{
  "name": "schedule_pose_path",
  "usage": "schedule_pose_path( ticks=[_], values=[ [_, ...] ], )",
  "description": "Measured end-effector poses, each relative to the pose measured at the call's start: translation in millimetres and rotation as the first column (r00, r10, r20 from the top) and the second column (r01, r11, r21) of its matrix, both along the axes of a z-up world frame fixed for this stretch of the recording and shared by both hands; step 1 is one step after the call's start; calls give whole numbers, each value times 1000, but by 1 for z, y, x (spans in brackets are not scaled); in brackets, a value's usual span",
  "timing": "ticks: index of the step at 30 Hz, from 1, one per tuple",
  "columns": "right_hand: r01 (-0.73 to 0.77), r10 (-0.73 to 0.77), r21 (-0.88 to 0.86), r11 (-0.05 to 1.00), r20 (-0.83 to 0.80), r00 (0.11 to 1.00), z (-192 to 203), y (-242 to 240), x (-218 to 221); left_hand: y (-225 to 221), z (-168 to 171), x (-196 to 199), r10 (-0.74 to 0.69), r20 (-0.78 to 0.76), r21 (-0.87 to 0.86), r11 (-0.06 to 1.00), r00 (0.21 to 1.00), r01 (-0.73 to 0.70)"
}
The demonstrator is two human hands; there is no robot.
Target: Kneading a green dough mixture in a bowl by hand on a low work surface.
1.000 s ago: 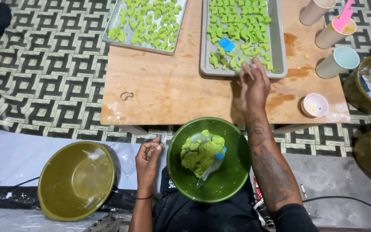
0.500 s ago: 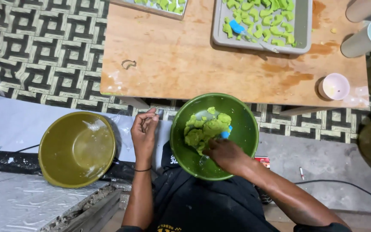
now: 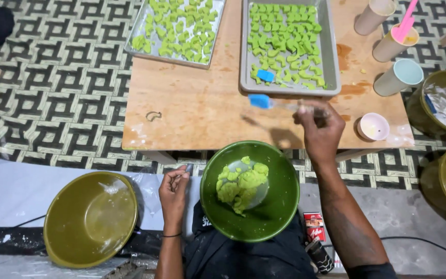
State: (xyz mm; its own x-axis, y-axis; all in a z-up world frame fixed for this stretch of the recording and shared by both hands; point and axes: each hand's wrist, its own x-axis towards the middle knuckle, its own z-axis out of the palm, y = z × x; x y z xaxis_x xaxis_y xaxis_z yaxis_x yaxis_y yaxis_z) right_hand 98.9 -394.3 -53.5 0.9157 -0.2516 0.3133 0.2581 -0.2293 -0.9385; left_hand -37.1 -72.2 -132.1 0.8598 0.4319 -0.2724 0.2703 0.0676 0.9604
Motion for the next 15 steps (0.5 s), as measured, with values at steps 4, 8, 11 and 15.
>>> schedule_pose_path(
  ticks=[4,8,11,15],
  values=[
    [81,-16,362,929,-178,984,-33,-3,60,3,-19,6,-63,127,0,998,990,64],
    [119,154,626,771,-365,918,-62,-8,73,0,-6,8,-54,78,-63,996,995,59],
    [116,232,645,755,-429,873,-94,-21,54,-9,7,-1,-77,50,-76,994,996,81],
    [149,91,505,850,-420,903,-84,-17,-8,-31,-5,4,-195,52,-134,970,979,200]
  ],
)
